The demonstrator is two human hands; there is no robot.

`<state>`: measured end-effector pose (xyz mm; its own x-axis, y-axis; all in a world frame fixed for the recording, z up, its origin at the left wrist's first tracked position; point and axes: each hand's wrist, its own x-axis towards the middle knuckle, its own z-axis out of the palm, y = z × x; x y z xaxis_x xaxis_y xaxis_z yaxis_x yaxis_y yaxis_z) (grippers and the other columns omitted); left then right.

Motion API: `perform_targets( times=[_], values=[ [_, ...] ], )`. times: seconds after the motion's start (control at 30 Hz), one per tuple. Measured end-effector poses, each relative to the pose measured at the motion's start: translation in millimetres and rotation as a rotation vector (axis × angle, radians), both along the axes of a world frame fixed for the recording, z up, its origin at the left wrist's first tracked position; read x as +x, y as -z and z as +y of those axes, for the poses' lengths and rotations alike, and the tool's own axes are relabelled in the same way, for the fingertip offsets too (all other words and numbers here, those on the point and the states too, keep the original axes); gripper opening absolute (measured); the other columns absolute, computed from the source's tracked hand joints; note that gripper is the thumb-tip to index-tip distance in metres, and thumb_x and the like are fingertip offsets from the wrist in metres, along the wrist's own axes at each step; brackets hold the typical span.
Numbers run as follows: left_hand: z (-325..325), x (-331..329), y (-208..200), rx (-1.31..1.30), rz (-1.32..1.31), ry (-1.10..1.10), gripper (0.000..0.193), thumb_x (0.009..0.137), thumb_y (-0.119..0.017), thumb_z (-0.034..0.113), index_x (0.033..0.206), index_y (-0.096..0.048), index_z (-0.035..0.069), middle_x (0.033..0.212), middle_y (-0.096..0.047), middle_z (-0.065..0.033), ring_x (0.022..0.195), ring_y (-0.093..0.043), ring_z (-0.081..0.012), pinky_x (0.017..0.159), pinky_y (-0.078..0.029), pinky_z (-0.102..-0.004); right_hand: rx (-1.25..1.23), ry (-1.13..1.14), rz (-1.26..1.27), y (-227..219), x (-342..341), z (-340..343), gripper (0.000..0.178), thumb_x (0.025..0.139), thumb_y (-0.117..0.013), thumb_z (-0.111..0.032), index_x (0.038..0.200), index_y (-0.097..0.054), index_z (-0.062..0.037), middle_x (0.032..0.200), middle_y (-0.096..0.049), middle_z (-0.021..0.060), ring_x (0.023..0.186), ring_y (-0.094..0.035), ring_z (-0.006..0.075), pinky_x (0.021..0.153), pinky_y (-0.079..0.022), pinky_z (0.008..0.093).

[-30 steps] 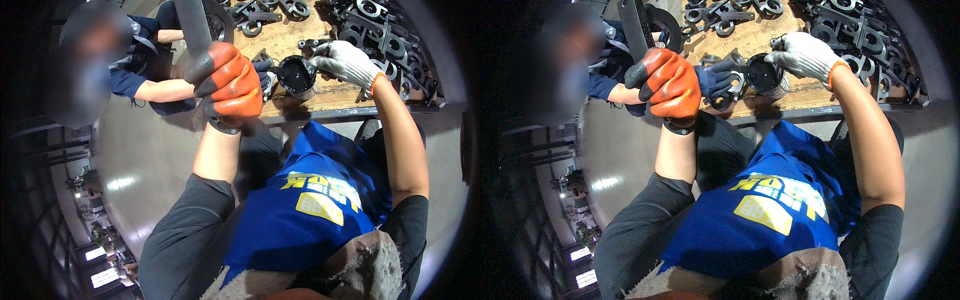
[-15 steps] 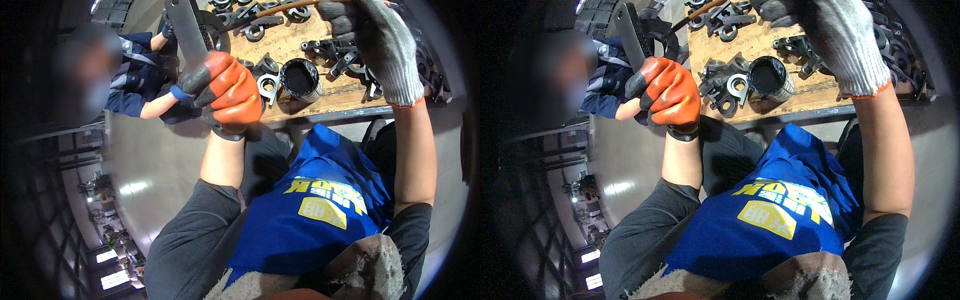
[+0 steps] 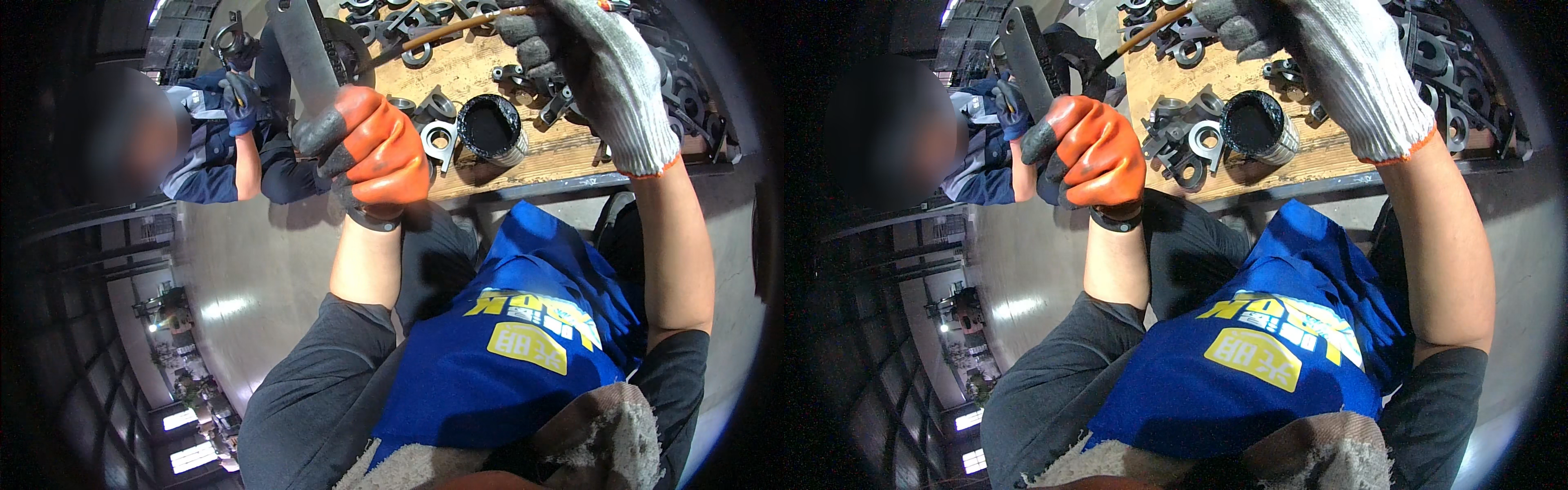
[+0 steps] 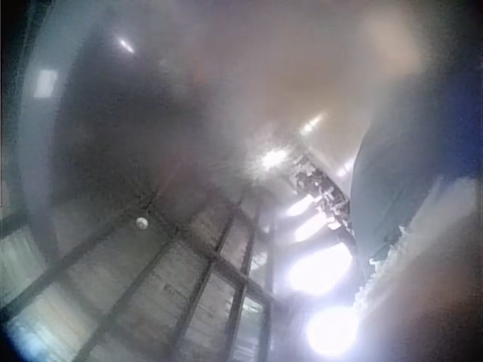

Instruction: The person repeatedly picks up metal parts from a table, dips a brush into a container of black paint, and applies paint to the parts. The painted parts are placed back on the table. Another person is visible in the background performing a similar task.

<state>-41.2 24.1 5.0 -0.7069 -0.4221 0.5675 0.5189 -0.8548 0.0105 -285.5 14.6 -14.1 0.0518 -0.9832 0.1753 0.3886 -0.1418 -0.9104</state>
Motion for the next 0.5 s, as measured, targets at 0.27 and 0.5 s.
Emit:
perform_targets(
  times=[0.27, 0.5],
  values=[
    [2, 1, 0, 0.031, 0.013, 0.005, 0.018, 0.087, -0.066, 0.012, 0.077, -0.055, 0.002, 0.055, -0.041, -0.0016, 0.047, -0.043, -0.0089, 0.044, -0.045, -0.0239, 0.010, -0.040, -0.004, 1, 9, -2, 0.037, 0.099, -0.052, -0.034, 0.112, -0.062, -0.0011, 0.079, -0.059, 0.0019, 0.063, -0.050, 0.0075, 0.056, -0.042, 0.0212],
    [6, 3, -6, -0.024, -0.020, -0.047, 0.020, 0.091, -0.061, 0.012, 0.077, -0.055, 0.000, 0.053, -0.042, -0.0016, 0.046, -0.042, -0.0074, 0.043, -0.044, -0.0216, 0.016, -0.060, -0.018, 1, 12, -4, 0.036, 0.100, -0.051, -0.032, 0.114, -0.060, -0.0002, 0.079, -0.058, 0.0020, 0.062, -0.048, 0.0073, 0.055, -0.041, 0.0204]
  ],
)
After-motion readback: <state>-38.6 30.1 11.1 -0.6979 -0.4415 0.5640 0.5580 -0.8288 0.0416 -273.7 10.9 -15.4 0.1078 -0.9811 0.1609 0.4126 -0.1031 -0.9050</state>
